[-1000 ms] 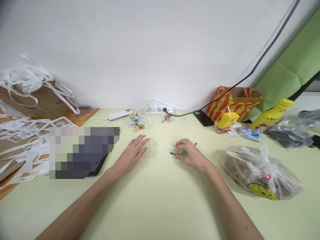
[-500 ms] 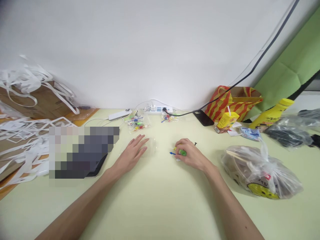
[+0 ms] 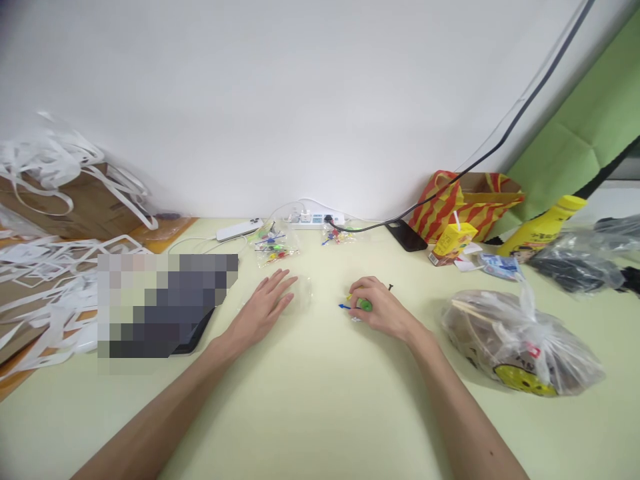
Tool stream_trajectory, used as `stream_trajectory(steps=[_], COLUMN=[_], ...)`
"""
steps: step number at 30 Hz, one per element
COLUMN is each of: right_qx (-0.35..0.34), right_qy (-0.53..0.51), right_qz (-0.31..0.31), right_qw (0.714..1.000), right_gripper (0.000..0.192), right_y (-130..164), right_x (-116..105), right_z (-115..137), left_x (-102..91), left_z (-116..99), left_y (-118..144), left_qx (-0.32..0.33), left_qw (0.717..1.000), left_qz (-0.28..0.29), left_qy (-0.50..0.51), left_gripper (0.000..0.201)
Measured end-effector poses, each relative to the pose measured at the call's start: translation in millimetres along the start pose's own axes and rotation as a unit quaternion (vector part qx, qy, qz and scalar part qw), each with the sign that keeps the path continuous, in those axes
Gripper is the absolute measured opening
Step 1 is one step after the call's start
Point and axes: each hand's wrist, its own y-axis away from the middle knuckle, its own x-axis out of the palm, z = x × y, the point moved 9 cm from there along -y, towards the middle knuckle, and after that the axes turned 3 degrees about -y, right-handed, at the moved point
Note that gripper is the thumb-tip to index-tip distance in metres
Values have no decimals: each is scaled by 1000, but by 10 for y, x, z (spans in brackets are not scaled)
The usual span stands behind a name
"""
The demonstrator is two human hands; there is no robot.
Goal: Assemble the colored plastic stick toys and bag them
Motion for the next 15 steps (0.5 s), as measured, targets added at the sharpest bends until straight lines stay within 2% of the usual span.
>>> stream_trajectory(steps=[15], right_qx=[1], right_qy=[-9], right_qz=[-1], right_qw=[1000], right_gripper=[9], right_y=[5], right_x=[8], right_z=[-10], left_x=[-11], left_z=[-5], left_y=[2], left_qx=[2], left_qw=[1000], left_qz=[-5], left_qy=[5], left_gripper=[45])
